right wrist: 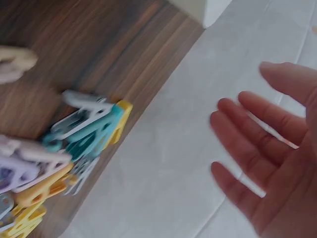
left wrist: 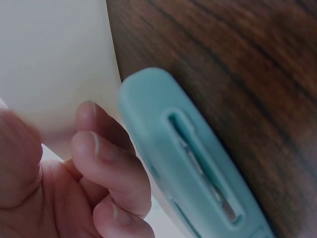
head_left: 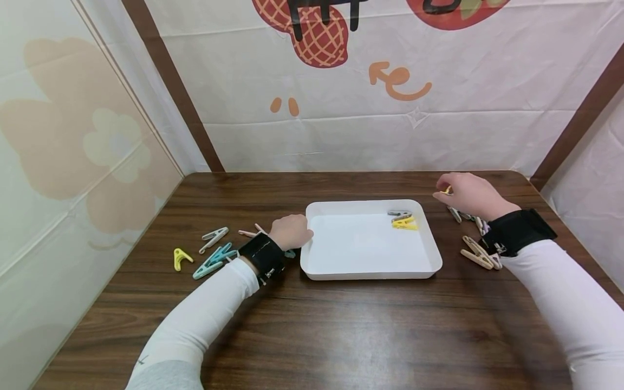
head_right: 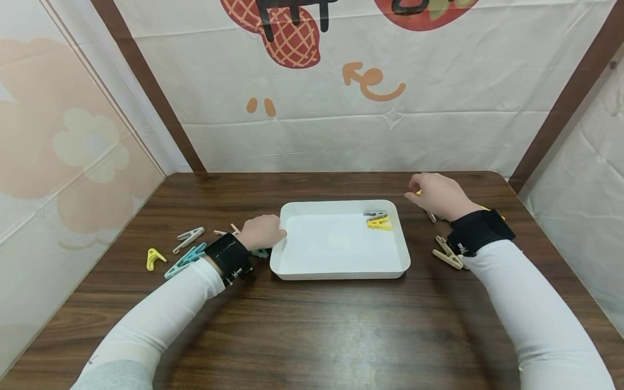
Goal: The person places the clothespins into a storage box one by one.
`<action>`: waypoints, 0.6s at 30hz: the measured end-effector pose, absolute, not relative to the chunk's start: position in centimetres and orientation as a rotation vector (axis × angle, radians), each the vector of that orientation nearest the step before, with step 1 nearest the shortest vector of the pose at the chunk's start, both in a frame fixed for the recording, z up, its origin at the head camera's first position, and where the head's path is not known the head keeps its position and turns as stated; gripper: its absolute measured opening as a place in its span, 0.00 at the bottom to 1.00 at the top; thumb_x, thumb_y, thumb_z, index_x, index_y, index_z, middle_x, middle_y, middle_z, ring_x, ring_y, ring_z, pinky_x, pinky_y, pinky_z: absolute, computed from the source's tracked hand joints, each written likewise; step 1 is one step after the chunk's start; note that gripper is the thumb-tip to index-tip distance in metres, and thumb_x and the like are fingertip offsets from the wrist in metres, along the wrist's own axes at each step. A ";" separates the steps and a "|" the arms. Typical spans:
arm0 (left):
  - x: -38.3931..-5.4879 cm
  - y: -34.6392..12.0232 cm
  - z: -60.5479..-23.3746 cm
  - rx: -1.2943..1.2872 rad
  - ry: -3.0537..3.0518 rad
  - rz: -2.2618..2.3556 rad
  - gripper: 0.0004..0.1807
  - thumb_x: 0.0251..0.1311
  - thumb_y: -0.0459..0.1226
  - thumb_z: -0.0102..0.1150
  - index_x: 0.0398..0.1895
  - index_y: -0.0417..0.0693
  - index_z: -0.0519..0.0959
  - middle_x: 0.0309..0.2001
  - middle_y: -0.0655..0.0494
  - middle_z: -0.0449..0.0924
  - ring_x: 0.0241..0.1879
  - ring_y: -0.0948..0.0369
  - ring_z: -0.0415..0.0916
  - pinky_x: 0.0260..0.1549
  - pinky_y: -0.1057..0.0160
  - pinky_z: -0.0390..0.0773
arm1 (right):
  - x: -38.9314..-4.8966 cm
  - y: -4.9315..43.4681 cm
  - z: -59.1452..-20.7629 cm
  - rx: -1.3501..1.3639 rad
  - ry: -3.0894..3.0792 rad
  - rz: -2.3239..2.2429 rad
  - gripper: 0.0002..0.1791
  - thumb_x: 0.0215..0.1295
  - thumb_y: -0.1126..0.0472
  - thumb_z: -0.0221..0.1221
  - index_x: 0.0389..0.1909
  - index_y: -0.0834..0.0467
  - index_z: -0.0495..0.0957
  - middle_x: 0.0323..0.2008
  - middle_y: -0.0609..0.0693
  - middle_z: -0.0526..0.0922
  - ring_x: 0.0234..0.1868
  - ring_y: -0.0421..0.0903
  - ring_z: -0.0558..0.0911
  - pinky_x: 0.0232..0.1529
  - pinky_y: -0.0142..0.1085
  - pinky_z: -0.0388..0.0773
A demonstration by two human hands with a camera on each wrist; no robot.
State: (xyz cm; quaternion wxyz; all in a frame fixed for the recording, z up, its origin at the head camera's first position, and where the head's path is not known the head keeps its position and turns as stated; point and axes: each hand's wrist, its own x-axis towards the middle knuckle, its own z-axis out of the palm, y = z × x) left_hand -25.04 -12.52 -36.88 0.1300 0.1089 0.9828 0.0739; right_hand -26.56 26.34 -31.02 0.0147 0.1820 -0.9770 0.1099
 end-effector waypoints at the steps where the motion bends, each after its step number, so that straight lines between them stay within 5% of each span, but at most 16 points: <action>1: -25.1 -12.5 -36.9 0.317 2.856 0.215 0.16 0.68 0.42 0.49 0.23 0.46 0.73 0.21 0.54 0.68 0.22 0.57 0.69 0.22 0.60 0.67 | -26.5 26.8 -31.2 0.549 -3.064 0.321 0.15 0.65 0.58 0.60 0.44 0.68 0.77 0.38 0.61 0.82 0.39 0.56 0.80 0.40 0.53 0.74; 7: -25.3 -12.6 -37.3 0.320 2.860 0.211 0.16 0.68 0.42 0.49 0.23 0.46 0.74 0.21 0.54 0.69 0.21 0.57 0.69 0.22 0.61 0.67 | -26.3 29.2 -32.7 0.422 -3.202 0.163 0.20 0.63 0.56 0.60 0.40 0.72 0.75 0.31 0.59 0.80 0.30 0.52 0.77 0.33 0.51 0.74; 18: -25.2 -12.4 -37.1 0.299 2.858 0.219 0.15 0.68 0.42 0.49 0.24 0.46 0.75 0.21 0.54 0.70 0.21 0.57 0.70 0.21 0.61 0.67 | -26.2 30.4 -34.2 0.288 -3.285 0.133 0.16 0.58 0.52 0.64 0.27 0.63 0.77 0.24 0.53 0.74 0.26 0.50 0.72 0.28 0.47 0.70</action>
